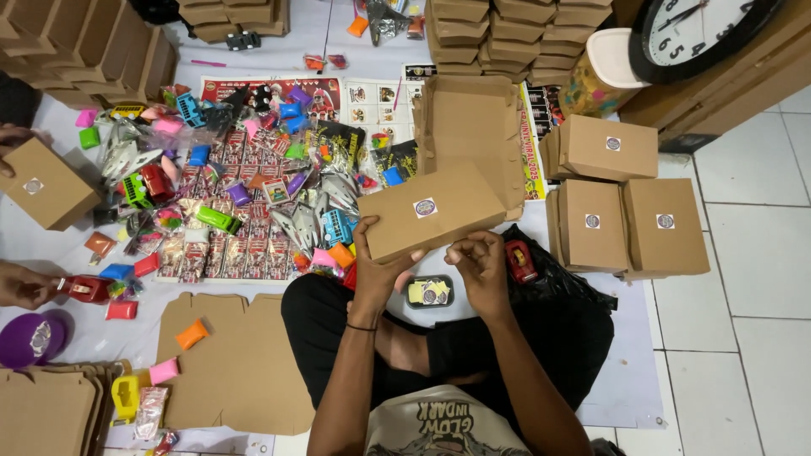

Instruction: Assembling small cardboard boxes by folding and tucking flaps to prepare them for packing.

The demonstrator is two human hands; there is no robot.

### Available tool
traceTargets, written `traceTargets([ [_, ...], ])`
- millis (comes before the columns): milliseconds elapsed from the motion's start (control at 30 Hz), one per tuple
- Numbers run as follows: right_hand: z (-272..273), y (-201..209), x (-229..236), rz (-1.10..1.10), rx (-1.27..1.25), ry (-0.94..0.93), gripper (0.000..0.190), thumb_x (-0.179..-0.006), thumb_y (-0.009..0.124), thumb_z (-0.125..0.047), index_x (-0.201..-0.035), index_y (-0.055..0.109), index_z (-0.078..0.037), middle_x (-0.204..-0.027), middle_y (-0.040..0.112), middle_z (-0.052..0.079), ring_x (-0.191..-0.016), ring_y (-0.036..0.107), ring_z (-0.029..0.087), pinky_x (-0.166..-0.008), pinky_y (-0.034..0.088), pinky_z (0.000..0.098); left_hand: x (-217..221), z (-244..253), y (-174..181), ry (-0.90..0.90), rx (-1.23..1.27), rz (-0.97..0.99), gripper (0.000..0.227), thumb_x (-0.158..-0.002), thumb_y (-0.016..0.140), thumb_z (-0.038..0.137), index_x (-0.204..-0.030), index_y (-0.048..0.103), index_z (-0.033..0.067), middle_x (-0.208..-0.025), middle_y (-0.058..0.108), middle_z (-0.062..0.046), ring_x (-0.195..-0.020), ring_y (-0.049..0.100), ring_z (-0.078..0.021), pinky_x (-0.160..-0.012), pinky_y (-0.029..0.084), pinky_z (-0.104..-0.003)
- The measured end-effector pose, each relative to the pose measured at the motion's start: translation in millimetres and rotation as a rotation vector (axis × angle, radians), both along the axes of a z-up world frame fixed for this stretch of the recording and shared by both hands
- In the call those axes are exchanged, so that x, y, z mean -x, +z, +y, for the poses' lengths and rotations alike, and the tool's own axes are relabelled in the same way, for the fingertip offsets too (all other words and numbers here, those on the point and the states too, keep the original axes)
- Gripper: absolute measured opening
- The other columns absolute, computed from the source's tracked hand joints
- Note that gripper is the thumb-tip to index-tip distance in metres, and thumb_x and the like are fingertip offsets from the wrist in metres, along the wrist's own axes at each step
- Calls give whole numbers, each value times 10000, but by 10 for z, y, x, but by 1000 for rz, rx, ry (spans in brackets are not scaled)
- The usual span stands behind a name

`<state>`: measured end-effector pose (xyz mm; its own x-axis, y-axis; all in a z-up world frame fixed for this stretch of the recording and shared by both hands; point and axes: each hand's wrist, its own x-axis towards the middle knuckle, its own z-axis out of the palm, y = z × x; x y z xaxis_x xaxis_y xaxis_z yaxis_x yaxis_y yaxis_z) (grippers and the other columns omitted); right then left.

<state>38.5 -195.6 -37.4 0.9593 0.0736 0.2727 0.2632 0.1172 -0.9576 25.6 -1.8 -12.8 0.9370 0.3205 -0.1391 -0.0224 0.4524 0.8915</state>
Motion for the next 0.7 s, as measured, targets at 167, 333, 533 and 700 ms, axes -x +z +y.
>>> traceTargets([
  [167,17,79,5,36,-13,-26,414,-986,657,-63,-1264,350,-51,-939,667,148,-832,689,215,-819,600,378,14,-45,118,9,-10,18,971,-578,951,-29,-1358,398,137,-1275,538,-166,-1109,555,-246,-869,582,-306],
  [333,79,190,34,53,-44,-49,413,-988,666,-76,-1227,330,-68,-926,673,136,-813,689,198,-810,599,362,24,-65,97,24,-32,19,971,-572,955,-21,-1359,409,139,-1264,535,-161,-1112,547,-243,-865,574,-294],
  [533,133,217,43,71,-20,-85,446,-987,661,-55,-1235,293,-97,-917,696,124,-781,687,181,-820,585,359,31,-56,118,24,-46,7,957,-572,958,-15,-1341,408,135,-1213,547,-146,-1077,544,-226,-847,559,-308],
  [700,160,243,63,101,-15,-129,480,-974,695,-76,-1234,292,-97,-893,709,119,-734,684,161,-804,568,328,39,-70,145,51,-48,-4,951,-557,960,-22,-1328,428,142,-1171,577,-114,-1053,572,-196,-840,558,-280],
])
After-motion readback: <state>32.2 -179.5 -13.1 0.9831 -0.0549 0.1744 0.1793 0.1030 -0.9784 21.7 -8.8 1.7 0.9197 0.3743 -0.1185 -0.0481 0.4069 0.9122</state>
